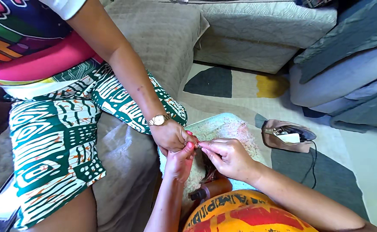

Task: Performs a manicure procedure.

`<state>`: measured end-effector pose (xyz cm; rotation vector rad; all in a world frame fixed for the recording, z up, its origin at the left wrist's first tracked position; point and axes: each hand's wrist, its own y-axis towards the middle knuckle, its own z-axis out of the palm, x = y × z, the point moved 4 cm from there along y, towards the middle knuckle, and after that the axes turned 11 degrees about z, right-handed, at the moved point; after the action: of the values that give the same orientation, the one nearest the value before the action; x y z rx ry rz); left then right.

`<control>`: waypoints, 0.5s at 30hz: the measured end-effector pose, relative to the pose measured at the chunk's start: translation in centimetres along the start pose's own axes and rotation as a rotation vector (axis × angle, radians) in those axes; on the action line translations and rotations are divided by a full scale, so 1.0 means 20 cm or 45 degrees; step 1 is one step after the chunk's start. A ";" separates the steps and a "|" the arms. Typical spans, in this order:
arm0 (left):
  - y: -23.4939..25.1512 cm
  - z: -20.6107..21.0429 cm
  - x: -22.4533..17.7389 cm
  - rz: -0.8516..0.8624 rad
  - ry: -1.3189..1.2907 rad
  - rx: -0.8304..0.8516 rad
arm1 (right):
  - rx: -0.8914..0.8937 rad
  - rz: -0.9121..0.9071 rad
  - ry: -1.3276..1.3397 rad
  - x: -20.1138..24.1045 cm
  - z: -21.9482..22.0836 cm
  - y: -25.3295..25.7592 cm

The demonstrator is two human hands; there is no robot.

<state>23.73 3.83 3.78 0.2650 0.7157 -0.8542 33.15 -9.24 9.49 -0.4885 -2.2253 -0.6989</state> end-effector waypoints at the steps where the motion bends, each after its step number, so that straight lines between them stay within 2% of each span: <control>1: 0.00 0.00 0.00 0.001 0.001 -0.004 | -0.002 -0.003 -0.003 0.00 0.00 0.00; 5: 0.00 0.00 0.00 0.004 0.000 0.014 | 0.018 -0.003 0.050 -0.01 0.00 0.00; 15: 0.00 0.00 -0.01 -0.024 -0.073 0.116 | 0.244 0.239 0.487 -0.07 -0.03 0.03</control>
<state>23.65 3.95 3.92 0.3146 0.6272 -0.9100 34.67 -9.19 9.00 -0.4207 -1.8370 -0.4333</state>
